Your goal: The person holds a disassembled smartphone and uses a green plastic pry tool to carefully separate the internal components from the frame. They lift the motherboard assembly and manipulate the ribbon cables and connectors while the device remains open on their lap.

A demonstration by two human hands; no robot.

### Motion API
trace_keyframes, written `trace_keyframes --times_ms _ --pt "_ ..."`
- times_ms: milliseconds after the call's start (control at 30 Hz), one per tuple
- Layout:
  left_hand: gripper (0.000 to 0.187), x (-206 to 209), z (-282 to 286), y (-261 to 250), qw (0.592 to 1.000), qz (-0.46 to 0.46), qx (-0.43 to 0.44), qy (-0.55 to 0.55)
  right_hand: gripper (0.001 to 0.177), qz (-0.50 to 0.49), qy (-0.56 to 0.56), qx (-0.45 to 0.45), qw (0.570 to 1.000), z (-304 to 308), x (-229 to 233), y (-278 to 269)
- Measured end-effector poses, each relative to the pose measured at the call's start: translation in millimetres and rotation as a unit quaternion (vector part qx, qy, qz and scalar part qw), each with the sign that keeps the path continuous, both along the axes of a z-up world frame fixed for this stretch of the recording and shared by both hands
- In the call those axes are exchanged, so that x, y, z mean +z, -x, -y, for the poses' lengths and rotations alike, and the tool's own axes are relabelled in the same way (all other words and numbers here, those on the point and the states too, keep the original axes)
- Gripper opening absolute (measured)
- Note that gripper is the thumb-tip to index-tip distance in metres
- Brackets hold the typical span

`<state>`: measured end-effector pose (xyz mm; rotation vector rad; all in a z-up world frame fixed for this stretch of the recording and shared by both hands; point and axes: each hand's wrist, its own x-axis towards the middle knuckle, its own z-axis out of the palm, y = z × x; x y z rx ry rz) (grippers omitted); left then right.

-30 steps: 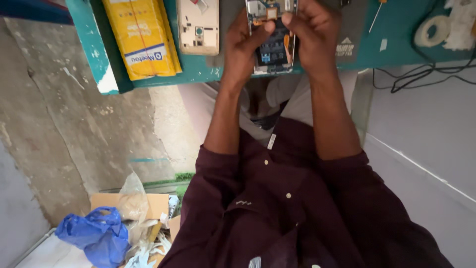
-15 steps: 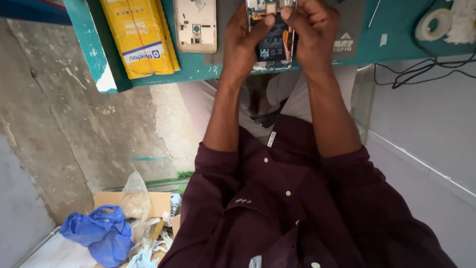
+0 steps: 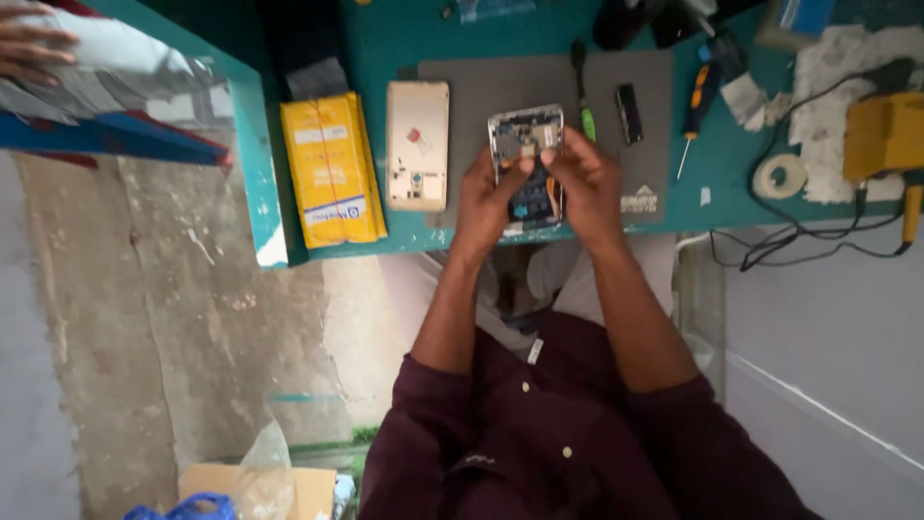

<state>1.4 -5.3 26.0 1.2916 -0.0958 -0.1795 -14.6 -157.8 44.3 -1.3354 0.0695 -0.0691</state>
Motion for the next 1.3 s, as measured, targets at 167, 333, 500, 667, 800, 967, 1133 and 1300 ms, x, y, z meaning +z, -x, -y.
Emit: trace_keyframes --times_ms 167,333,500,667,800,967,1133,1300 --pt "0.031 0 1 -1 0.999 -0.011 -0.007 0.032 0.032 0.006 0.004 0.0 1.0 -2 5 -1" --pt "0.028 4 1 0 1.0 -0.007 -0.002 -0.004 0.032 0.006 -0.003 0.011 1.0 5 4 -1" --pt "0.028 6 1 1 0.999 -0.025 -0.015 0.018 0.028 -0.027 -0.033 0.028 0.999 14 -3 -5" --pt "0.028 5 0 -1 0.999 -0.028 -0.021 0.03 0.029 -0.01 -0.069 0.052 0.996 18 -10 -8" --pt "0.029 5 -2 0 0.999 -0.016 -0.021 0.032 0.03 -0.021 -0.08 0.063 0.995 20 -10 -6" --pt "0.028 0 -1 0 0.999 -0.033 -0.021 0.017 0.029 -0.009 -0.067 0.06 0.996 19 -9 -5" --pt "0.031 3 -2 1 0.999 -0.017 -0.029 0.031 0.026 -0.019 -0.054 0.056 0.997 19 -6 -4" --pt "0.03 4 -2 0 0.999 -0.019 -0.029 0.02 0.023 -0.008 -0.047 0.051 0.998 17 -7 -4"
